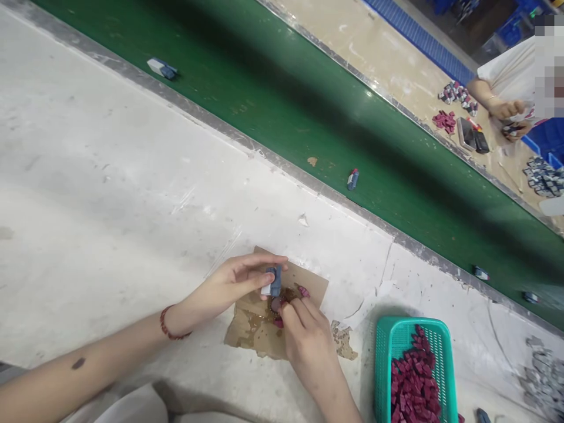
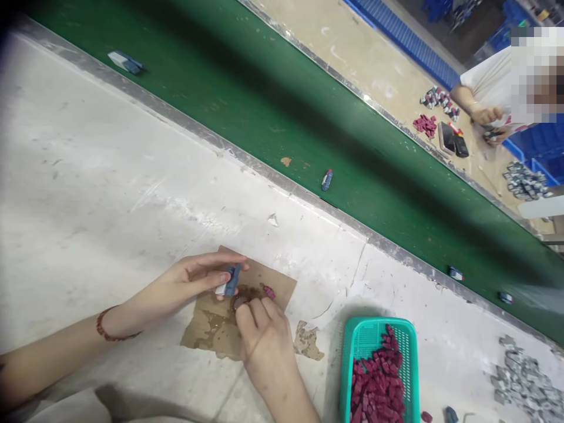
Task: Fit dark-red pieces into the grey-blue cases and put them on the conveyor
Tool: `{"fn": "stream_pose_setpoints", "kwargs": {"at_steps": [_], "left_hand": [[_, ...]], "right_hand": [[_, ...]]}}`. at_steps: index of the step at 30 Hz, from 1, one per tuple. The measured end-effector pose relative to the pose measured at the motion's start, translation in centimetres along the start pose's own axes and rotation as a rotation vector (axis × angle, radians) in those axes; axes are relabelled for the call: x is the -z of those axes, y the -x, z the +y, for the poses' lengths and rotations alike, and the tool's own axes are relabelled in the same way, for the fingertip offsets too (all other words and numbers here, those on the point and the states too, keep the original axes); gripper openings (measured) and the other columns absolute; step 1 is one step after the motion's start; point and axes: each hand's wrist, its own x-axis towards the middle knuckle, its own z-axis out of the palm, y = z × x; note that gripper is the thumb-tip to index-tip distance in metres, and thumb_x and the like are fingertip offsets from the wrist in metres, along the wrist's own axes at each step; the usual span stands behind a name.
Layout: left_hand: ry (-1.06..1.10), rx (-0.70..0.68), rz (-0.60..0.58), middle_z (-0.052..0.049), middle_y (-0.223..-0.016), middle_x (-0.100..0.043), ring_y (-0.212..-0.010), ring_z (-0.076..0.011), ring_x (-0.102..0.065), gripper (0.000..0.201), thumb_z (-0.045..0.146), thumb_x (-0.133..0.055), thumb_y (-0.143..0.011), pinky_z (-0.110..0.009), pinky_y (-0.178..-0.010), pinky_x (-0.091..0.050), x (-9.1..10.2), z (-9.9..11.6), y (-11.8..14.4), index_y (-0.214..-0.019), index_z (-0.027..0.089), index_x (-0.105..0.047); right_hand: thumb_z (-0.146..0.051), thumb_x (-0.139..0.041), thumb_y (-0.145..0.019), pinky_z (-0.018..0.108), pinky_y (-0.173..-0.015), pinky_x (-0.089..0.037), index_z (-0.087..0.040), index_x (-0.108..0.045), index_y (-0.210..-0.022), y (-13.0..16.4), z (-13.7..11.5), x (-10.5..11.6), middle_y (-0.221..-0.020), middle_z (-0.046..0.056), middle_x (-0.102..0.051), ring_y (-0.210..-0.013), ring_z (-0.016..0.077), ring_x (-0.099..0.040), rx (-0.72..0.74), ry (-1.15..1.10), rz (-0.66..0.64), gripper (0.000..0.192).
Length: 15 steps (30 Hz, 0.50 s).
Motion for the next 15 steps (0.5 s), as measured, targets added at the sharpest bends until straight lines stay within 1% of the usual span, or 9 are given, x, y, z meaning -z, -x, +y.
{"fn": "stream_pose_setpoints", "kwargs": {"at_steps": [1,3,5,7,9,11,12,15], "left_hand": [[0.001,0.005,-0.003,-0.005,-0.102,-0.073,-0.067,-0.0149,-0.063,0.028,0.036,-0.074,-0.076,-0.027,-0.065,-0.056,-0.01,0.06,0.01,-0.101,0.024,-0.077],[-0.004,0.004,-0.009,-0.007,-0.107,-0.073,-0.084,-0.0206,-0.068,0.023,0.037,-0.074,-0.075,-0.029,-0.072,-0.058,-0.03,0.21,0.10,-0.093,0.022,-0.079],[0.002,0.018,-0.020,-0.009,-0.118,-0.071,-0.099,-0.0251,-0.067,0.024,0.038,-0.074,-0.076,-0.032,-0.080,-0.058,-0.01,0.30,0.24,-0.093,0.021,-0.079],[0.029,0.049,-0.073,-0.010,-0.132,-0.063,-0.101,-0.0255,-0.068,0.030,0.037,-0.074,-0.077,-0.035,-0.085,-0.058,0.09,0.24,0.38,-0.102,0.021,-0.077],[0.057,0.065,-0.151,-0.012,-0.135,-0.061,-0.098,-0.0252,-0.070,0.040,0.036,-0.077,-0.074,-0.035,-0.084,-0.059,0.26,0.02,0.45,-0.111,0.021,-0.073],[0.043,0.073,-0.191,-0.013,-0.124,-0.068,-0.096,-0.0252,-0.071,0.046,0.034,-0.081,-0.070,-0.035,-0.083,-0.060,0.37,-0.22,0.45,-0.112,0.019,-0.072],[0.018,0.084,-0.183,-0.014,-0.117,-0.071,-0.093,-0.0250,-0.072,0.046,0.034,-0.081,-0.069,-0.035,-0.082,-0.060,0.38,-0.28,0.45,-0.111,0.017,-0.072],[-0.099,0.108,-0.086,-0.011,-0.093,-0.077,-0.079,-0.0228,-0.073,0.038,0.039,-0.078,-0.072,-0.034,-0.075,-0.062,0.18,-0.17,0.53,-0.102,0.015,-0.072]], "right_hand": [[0.003,-0.032,-0.090,0.027,-0.058,-0.042,-0.020,-0.052,-0.078,0.02,-0.05,0.00,-0.066,0.001,-0.055,-0.060,0.0173,-0.048,-0.010,-0.003,-0.011,0.033],[0.004,-0.035,-0.088,0.027,-0.056,-0.042,-0.021,-0.052,-0.076,0.06,-0.09,-0.06,-0.067,0.002,-0.056,-0.062,0.0176,-0.050,-0.012,-0.004,-0.036,0.032],[0.003,-0.036,-0.087,0.027,-0.057,-0.042,-0.021,-0.052,-0.076,0.11,-0.02,-0.17,-0.069,0.003,-0.057,-0.063,0.0182,-0.051,-0.020,-0.010,-0.041,0.031],[0.003,-0.036,-0.087,0.028,-0.059,-0.044,-0.020,-0.054,-0.079,0.14,0.12,-0.26,-0.069,0.003,-0.058,-0.064,0.0191,-0.051,-0.047,-0.028,-0.038,0.030],[0.002,-0.036,-0.087,0.029,-0.058,-0.045,-0.020,-0.055,-0.081,0.14,0.24,-0.31,-0.070,0.004,-0.059,-0.065,0.0198,-0.052,-0.068,-0.059,-0.049,0.029],[-0.001,-0.037,-0.089,0.029,-0.057,-0.044,-0.020,-0.056,-0.082,0.10,0.34,-0.28,-0.071,0.005,-0.060,-0.066,0.0202,-0.053,-0.068,-0.110,-0.062,0.028],[-0.003,-0.037,-0.091,0.029,-0.056,-0.044,-0.020,-0.056,-0.082,0.07,0.40,-0.21,-0.071,0.005,-0.059,-0.066,0.0200,-0.053,-0.070,-0.149,-0.063,0.027],[-0.010,-0.041,-0.095,0.027,-0.057,-0.044,-0.021,-0.055,-0.079,0.16,0.79,0.25,-0.068,0.002,-0.057,-0.063,0.0176,-0.053,-0.129,-0.344,-0.027,0.024]]}}
